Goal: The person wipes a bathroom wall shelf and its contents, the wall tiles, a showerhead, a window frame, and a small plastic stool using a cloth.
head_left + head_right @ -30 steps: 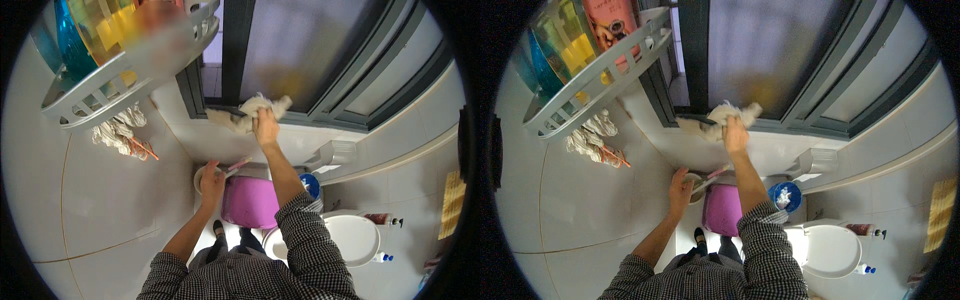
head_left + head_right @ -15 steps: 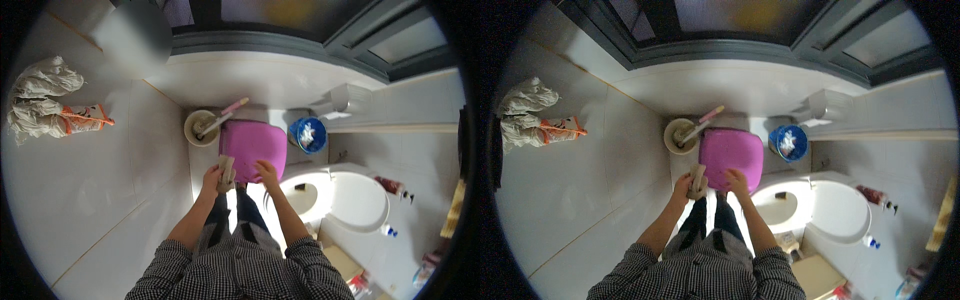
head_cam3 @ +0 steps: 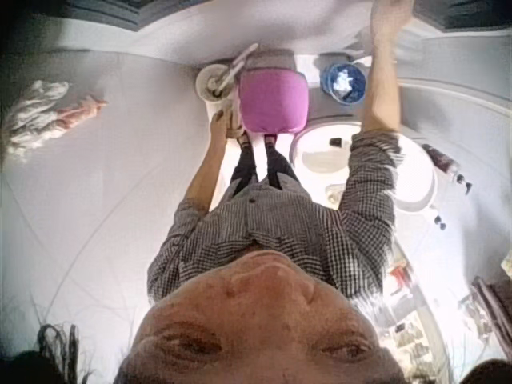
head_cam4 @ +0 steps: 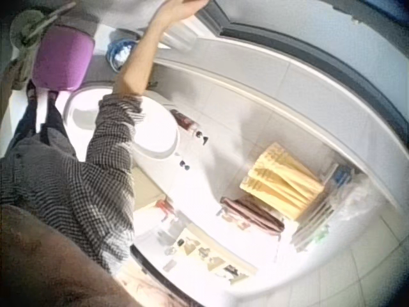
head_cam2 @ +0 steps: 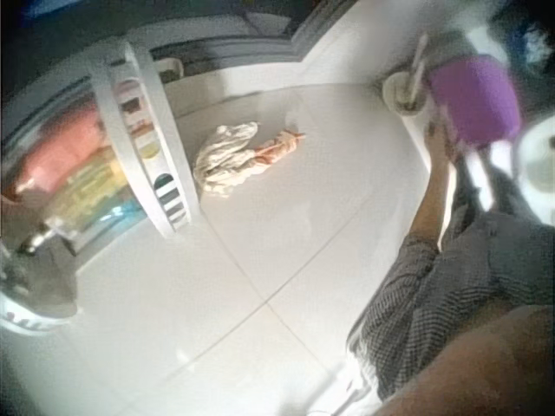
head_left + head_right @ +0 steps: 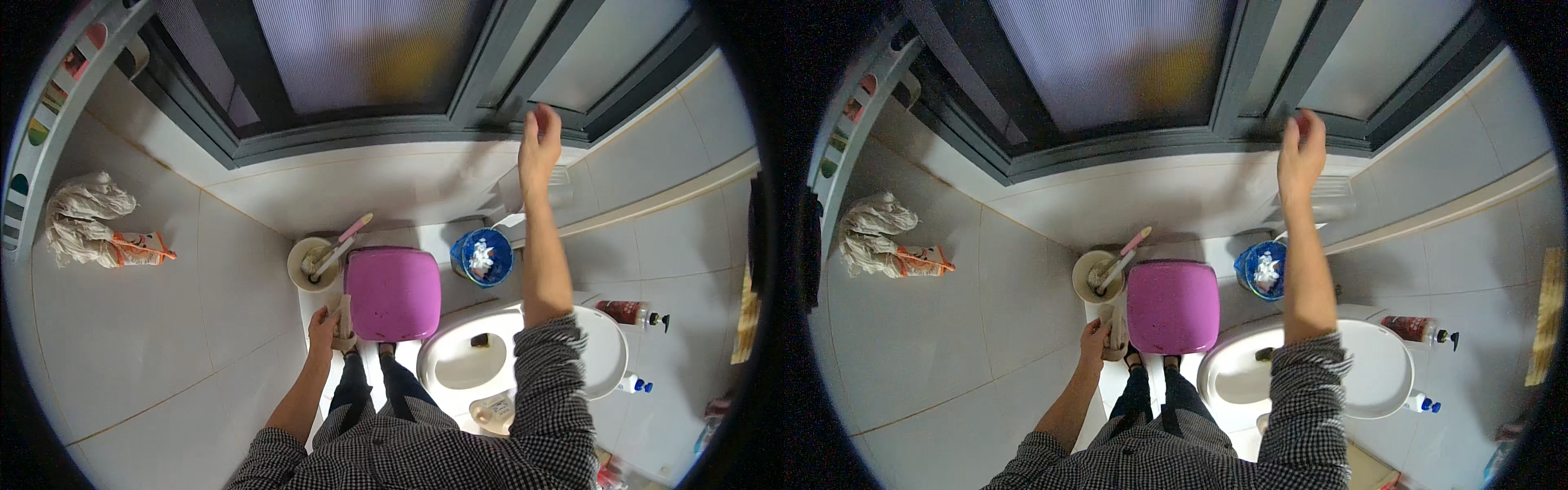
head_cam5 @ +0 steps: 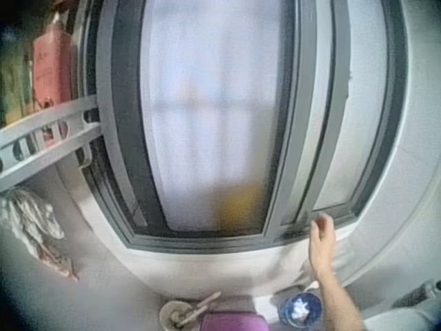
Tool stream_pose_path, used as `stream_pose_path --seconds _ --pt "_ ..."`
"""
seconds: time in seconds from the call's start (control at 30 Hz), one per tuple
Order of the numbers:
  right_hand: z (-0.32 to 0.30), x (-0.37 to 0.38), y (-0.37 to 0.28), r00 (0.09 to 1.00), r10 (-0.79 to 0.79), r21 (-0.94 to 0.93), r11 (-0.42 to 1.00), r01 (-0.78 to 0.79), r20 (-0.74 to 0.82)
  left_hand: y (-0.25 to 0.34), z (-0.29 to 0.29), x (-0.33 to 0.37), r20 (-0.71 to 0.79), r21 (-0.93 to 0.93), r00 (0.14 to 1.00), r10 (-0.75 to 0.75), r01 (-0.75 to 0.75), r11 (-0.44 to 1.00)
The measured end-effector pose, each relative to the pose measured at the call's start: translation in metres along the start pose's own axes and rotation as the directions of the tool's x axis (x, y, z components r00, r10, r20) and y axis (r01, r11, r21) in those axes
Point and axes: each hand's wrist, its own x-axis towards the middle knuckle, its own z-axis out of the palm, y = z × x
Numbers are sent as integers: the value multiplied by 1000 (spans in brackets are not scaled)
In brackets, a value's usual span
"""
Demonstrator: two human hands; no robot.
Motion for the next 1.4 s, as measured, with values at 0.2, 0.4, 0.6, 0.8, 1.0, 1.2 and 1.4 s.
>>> stream_pose_path --seconds 0.2,0.4,0.6,0.8,1.0,1.2,1.4 --pt "4 77 -33 757 -284 -600 474 644 589 11 0 -10 -30 145 999 -20 24 989" --pt "-9 84 -19 828 -243 -597 595 539 505 6 -1 -2 -89 81 994 -67 75 994" --pt "-46 124 12 936 104 -791 571 221 336 -6 -2 -2 -32 8 999 -29 29 1000" --pt "-82 73 99 892 178 -741 635 218 416 -13 -1 -8 -26 60 996 -90 91 994" --pt "-48 -64 75 652 423 -563 826 7 629 23 30 -21 69 43 997 -47 44 998" --pt "-20 -186 15 21 635 -284 374 -883 772 92 175 -55 552 91 729 405 -536 839" --pt "-13 -103 -15 653 441 517 399 -757 616 173 251 -68 609 2 273 745 -939 343"
